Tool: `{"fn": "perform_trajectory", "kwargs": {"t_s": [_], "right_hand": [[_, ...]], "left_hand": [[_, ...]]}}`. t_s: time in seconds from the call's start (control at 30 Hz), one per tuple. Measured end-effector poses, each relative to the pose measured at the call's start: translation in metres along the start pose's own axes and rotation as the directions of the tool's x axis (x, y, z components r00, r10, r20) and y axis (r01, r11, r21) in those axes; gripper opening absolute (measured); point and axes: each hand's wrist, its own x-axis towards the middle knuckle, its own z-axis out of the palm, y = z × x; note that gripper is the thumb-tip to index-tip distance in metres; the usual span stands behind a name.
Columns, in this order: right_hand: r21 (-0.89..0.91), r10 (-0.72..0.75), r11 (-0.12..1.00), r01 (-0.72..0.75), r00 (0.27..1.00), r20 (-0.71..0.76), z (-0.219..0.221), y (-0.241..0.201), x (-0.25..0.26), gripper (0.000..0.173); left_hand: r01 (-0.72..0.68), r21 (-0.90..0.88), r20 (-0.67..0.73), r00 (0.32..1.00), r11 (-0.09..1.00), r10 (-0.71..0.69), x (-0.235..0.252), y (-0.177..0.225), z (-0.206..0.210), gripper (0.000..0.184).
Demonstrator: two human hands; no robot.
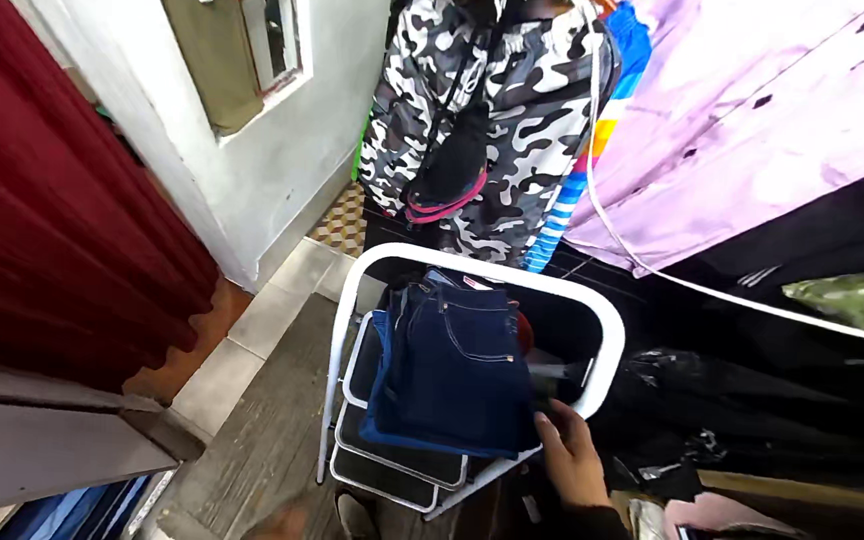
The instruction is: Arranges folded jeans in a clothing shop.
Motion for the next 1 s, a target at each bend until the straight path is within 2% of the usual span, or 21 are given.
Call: {"fn": "perform_trajectory", "kwargs": {"t_s": [0.1,0.17,0.27,0.37,0.43,0.5,0.63,0.7,0.8,0.87,0.9,0.93,0.97,1.0], "right_hand": [[0.003,0.229,0.973,-0.23,0.97,0.075,0.019,0.041,0.034,0.067],[0.078,0.341,0.932,-0.354,0.93,0.139,0.03,0.037,0.044,0.07],[0.301,0.392,0.851,-0.431,0.901,0.183,0.038,0.008,0.052,0.067],[0.337,0.359,0.838,-0.428,0.9,0.249,0.039,0.01,0.055,0.066],[0.304,0.355,0.848,-0.434,0.891,0.282,0.039,0.011,0.056,0.066],[0.286,0.355,0.85,-0.442,0.882,0.309,0.041,0.015,0.058,0.065],[0.337,0.344,0.82,-0.462,0.869,0.356,0.048,0.015,0.046,0.065],[0.292,0.362,0.828,-0.478,0.855,0.372,0.054,0.022,0.035,0.067],[0.174,0.392,0.852,-0.495,0.821,0.416,0.065,0.02,0.024,0.067],[0.133,0.39,0.867,-0.48,0.82,0.419,0.064,0.014,0.025,0.068],[0.117,0.39,0.874,-0.471,0.825,0.41,0.063,0.019,0.024,0.069],[0.1,0.401,0.877,-0.47,0.83,0.388,0.061,0.027,0.021,0.07],[0.086,0.416,0.875,-0.476,0.831,0.369,0.058,0.036,0.013,0.07],[0.07,0.438,0.868,-0.491,0.825,0.358,0.05,0.042,0.0,0.07]], "left_hand": [[-0.052,-0.213,-0.105,0.994,0.976,0.03,0.11,0.006,0.011,0.092],[-0.06,-0.326,-0.212,0.977,0.944,-0.011,0.176,0.021,0.018,0.108],[-0.025,-0.41,-0.302,0.947,0.912,-0.109,0.266,0.034,0.032,0.126],[0.083,-0.461,-0.275,0.933,0.884,-0.231,0.327,0.024,0.05,0.139],[0.145,-0.526,-0.184,0.943,0.838,-0.278,0.337,0.013,0.051,0.137],[0.145,-0.584,-0.119,0.958,0.799,-0.26,0.334,0.009,0.046,0.135],[0.109,-0.646,-0.079,0.975,0.756,-0.207,0.322,0.005,0.037,0.128],[0.107,-0.645,-0.074,0.977,0.757,-0.201,0.312,0.006,0.026,0.122],[0.164,-0.575,-0.056,0.97,0.801,-0.239,0.3,0.009,0.008,0.112],[0.147,-0.404,-0.173,0.957,0.903,-0.233,0.293,0.019,0.001,0.103],[0.1,-0.253,-0.267,0.949,0.962,-0.169,0.283,0.031,-0.001,0.098],[0.005,-0.057,-0.373,0.927,0.998,-0.026,0.269,0.045,0.0,0.092],[-0.113,0.166,-0.451,0.875,0.98,0.178,0.255,0.054,0.007,0.088],[-0.218,0.356,-0.453,0.81,0.909,0.372,0.242,0.059,0.021,0.087]]}}
